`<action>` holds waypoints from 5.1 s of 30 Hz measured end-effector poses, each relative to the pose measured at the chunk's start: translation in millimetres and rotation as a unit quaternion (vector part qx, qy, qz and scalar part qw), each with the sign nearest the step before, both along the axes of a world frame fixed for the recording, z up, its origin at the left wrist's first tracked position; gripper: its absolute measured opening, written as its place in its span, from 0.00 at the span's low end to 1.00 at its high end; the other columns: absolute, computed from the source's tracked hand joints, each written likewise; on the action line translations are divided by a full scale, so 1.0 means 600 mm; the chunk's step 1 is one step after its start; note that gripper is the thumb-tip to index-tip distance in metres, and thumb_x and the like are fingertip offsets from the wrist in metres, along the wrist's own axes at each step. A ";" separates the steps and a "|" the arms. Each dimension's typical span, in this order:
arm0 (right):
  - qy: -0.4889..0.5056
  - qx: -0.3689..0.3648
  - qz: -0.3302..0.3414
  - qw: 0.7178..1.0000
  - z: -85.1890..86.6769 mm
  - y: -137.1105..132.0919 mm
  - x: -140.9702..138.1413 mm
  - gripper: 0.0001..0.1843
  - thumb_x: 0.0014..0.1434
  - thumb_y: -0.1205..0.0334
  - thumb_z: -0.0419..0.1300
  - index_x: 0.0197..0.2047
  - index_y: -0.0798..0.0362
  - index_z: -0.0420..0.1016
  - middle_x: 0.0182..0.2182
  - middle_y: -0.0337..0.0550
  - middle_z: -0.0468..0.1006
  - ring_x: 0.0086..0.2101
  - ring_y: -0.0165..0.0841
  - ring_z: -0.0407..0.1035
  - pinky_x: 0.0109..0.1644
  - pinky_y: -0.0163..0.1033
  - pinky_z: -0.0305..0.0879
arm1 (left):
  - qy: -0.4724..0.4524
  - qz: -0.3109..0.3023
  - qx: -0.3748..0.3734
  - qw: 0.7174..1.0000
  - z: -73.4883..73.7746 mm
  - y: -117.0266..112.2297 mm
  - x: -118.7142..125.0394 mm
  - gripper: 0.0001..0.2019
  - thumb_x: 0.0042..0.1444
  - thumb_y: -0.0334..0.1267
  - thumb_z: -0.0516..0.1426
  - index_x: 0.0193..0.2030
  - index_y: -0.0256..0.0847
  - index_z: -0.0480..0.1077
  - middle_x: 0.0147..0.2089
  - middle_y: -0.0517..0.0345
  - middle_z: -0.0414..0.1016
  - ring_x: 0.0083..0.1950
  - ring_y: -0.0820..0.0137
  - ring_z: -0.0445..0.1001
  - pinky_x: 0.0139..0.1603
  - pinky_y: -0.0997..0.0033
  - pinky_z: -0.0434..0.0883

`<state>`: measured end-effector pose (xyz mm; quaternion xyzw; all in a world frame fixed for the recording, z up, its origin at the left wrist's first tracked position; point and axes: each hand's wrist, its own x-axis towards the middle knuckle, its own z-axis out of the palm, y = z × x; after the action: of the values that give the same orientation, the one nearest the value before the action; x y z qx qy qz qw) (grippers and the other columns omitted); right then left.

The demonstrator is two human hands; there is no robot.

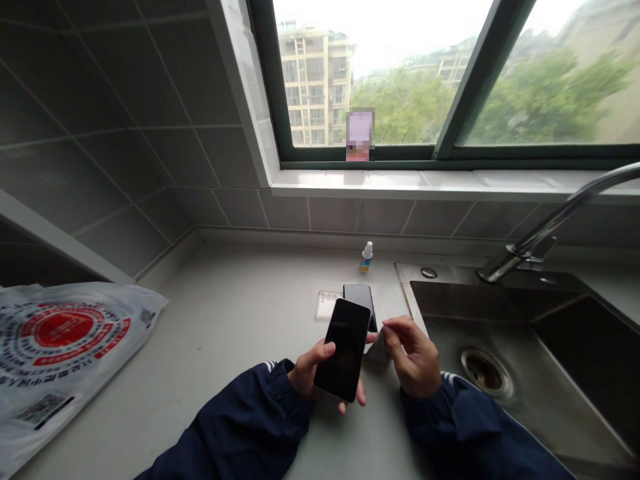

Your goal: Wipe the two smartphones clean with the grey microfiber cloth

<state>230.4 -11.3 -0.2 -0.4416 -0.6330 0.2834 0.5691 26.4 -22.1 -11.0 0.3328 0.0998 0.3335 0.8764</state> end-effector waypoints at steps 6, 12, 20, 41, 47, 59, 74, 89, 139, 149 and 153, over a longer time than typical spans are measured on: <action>0.010 -0.020 0.046 0.999 0.000 0.000 -0.004 0.06 0.65 0.58 0.58 0.41 0.49 0.73 0.39 0.47 0.74 0.37 0.38 0.75 0.34 0.40 0.73 | 0.010 0.010 0.006 1.000 -0.002 -0.001 0.002 0.35 0.58 0.51 0.54 0.69 0.35 0.56 0.42 0.41 0.75 0.36 0.54 0.81 0.20 0.68 0.74; 0.004 -0.017 0.042 0.999 -0.006 0.004 0.003 0.04 0.63 0.60 0.60 0.41 0.49 0.75 0.45 0.50 0.73 0.45 0.41 0.71 0.41 0.42 0.72 | 0.029 0.004 0.007 1.000 0.002 0.000 0.002 0.36 0.56 0.50 0.57 0.68 0.36 0.56 0.42 0.42 0.75 0.36 0.54 0.81 0.20 0.68 0.75; 0.032 -0.030 0.059 0.997 -0.012 0.011 0.002 0.05 0.66 0.58 0.58 0.41 0.49 0.73 0.45 0.49 0.72 0.48 0.40 0.70 0.41 0.40 0.72 | 0.068 0.008 0.006 0.998 0.015 -0.005 0.001 0.33 0.56 0.49 0.58 0.65 0.34 0.59 0.34 0.45 0.77 0.34 0.57 0.81 0.20 0.71 0.74; 0.076 -0.025 0.068 0.994 -0.034 0.027 0.006 0.06 0.66 0.57 0.59 0.40 0.49 0.74 0.39 0.46 0.75 0.44 0.38 0.71 0.50 0.41 0.69 | 0.025 -0.025 -0.016 0.999 -0.009 -0.006 0.009 0.25 0.54 0.48 0.60 0.52 0.32 0.63 0.31 0.43 0.77 0.33 0.54 0.81 0.20 0.67 0.76; 0.096 -0.029 0.062 0.993 -0.033 0.027 0.007 0.05 0.65 0.57 0.60 0.40 0.49 0.75 0.39 0.45 0.76 0.44 0.38 0.72 0.52 0.42 0.68 | 0.003 -0.033 -0.016 0.999 -0.009 -0.007 0.012 0.24 0.55 0.49 0.59 0.51 0.32 0.64 0.31 0.43 0.77 0.33 0.55 0.81 0.20 0.68 0.76; 0.149 -0.074 0.080 0.983 -0.027 0.030 0.010 0.08 0.63 0.53 0.63 0.38 0.48 0.76 0.39 0.44 0.79 0.44 0.37 0.73 0.54 0.42 0.67 | 0.001 -0.034 -0.035 0.999 -0.009 -0.010 0.013 0.24 0.55 0.48 0.60 0.51 0.32 0.65 0.33 0.42 0.77 0.33 0.55 0.81 0.20 0.68 0.76; 0.185 -0.139 0.099 0.968 -0.045 0.038 0.017 0.11 0.60 0.50 0.64 0.37 0.49 0.75 0.41 0.45 0.80 0.47 0.39 0.73 0.58 0.48 0.65 | 0.007 -0.049 -0.026 0.998 -0.004 -0.011 0.016 0.26 0.51 0.48 0.63 0.51 0.33 0.65 0.35 0.43 0.76 0.33 0.54 0.81 0.20 0.67 0.76; 0.163 -0.160 0.094 0.969 -0.053 0.036 0.018 0.15 0.58 0.47 0.66 0.38 0.50 0.75 0.37 0.45 0.80 0.39 0.38 0.75 0.47 0.44 0.73 | 0.012 -0.054 -0.004 0.998 -0.007 -0.008 0.020 0.28 0.51 0.47 0.63 0.54 0.32 0.63 0.34 0.42 0.77 0.36 0.54 0.81 0.22 0.67 0.77; 0.092 -0.118 0.096 0.984 -0.001 0.031 0.039 0.17 0.60 0.49 0.60 0.27 0.52 0.73 0.31 0.45 0.74 0.30 0.36 0.69 0.32 0.40 0.68 | 0.029 0.051 0.042 0.997 0.020 0.017 -0.012 0.39 0.55 0.48 0.61 0.70 0.37 0.53 0.45 0.42 0.74 0.39 0.58 0.79 0.24 0.70 0.76; 0.108 -0.130 0.058 0.984 0.018 0.031 0.048 0.18 0.58 0.48 0.64 0.25 0.52 0.68 0.27 0.41 0.72 0.26 0.31 0.65 0.29 0.35 0.63 | 0.020 -0.069 0.014 0.997 0.015 0.015 -0.013 0.47 0.52 0.53 0.62 0.72 0.33 0.48 0.35 0.43 0.79 0.38 0.56 0.80 0.24 0.69 0.76; 0.091 -0.143 0.035 0.985 0.016 0.025 0.039 0.18 0.57 0.48 0.65 0.26 0.52 0.70 0.25 0.38 0.69 0.25 0.29 0.62 0.27 0.33 0.60 | 0.000 -0.109 0.016 0.994 0.002 0.013 -0.011 0.43 0.50 0.54 0.63 0.67 0.33 0.56 0.35 0.42 0.79 0.36 0.56 0.80 0.24 0.67 0.76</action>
<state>254.1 3.6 9.3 -0.4684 -0.5464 0.4302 0.5449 20.1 -14.1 -9.5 0.3557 0.0573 0.2379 0.9020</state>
